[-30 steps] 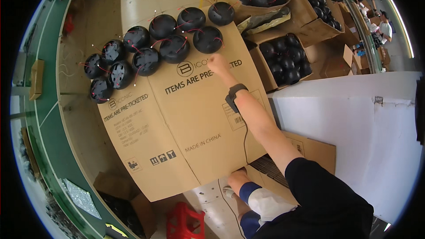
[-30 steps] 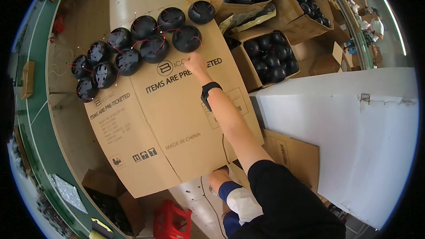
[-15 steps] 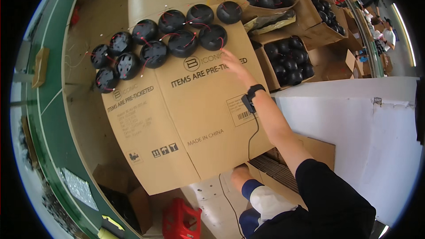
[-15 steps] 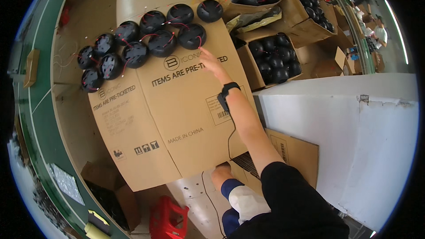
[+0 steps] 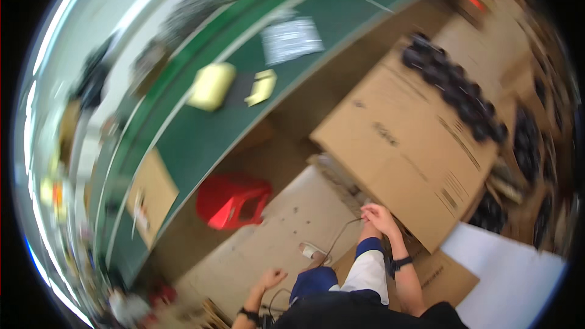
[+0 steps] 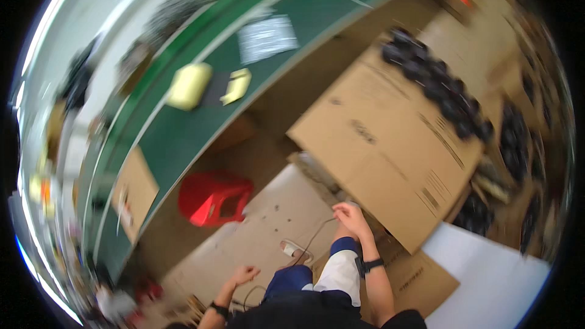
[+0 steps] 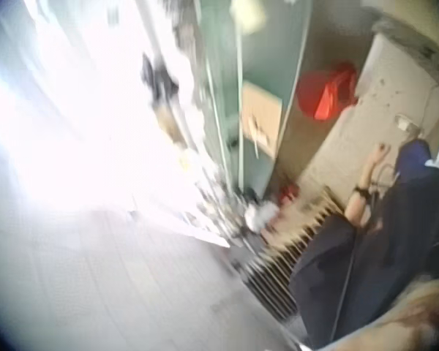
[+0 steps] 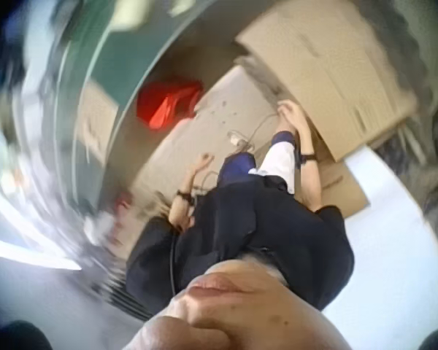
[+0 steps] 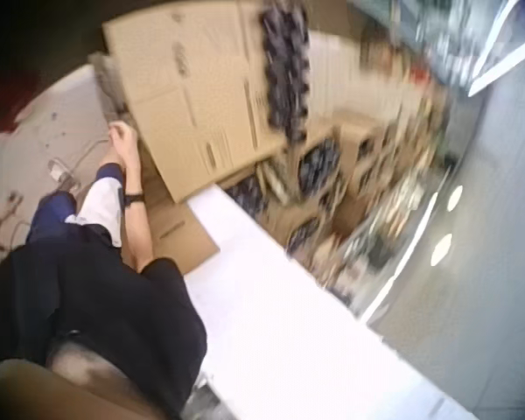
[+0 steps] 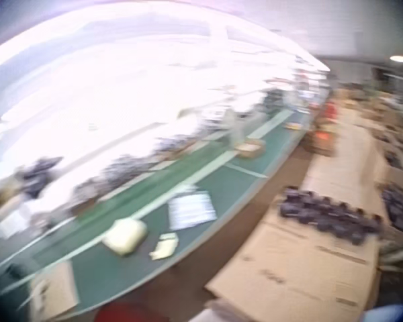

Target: Using a hot glue gun to apply adhesive to circular components on an assembly line.

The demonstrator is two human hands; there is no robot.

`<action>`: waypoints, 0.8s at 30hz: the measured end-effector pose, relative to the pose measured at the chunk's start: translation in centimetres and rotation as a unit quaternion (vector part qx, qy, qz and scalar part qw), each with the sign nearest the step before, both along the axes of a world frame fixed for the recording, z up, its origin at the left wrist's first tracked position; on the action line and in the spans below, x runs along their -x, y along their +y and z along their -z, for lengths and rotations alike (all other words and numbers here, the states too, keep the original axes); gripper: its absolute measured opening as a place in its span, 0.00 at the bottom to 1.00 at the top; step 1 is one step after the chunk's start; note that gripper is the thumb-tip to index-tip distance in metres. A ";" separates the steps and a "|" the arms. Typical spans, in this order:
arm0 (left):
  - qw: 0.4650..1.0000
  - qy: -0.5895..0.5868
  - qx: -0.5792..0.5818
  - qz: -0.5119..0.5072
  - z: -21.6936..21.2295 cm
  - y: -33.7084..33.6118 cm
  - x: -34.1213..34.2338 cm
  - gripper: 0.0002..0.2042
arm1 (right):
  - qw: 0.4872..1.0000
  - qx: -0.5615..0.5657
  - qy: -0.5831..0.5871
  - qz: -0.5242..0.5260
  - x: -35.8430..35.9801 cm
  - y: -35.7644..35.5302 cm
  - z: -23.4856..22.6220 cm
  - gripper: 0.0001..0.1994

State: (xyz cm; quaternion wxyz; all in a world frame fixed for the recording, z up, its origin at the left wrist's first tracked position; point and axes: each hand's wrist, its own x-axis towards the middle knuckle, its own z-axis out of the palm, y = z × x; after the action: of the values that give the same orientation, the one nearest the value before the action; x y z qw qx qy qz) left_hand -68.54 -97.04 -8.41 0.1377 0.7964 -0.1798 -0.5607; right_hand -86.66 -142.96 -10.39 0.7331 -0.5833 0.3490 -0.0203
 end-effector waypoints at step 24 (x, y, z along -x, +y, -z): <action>0.744 -0.201 0.316 -0.553 -15.5 47.4 -17.7 0.17 | 0.691 0.226 -0.068 -0.684 -47.3 59.4 -10.6 0.20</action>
State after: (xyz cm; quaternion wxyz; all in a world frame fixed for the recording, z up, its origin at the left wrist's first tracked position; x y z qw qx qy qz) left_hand -50.80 -49.63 7.06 0.6281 0.7614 0.1016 -0.1241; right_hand -39.35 -83.52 0.21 0.4120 -0.8058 -0.2121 0.3687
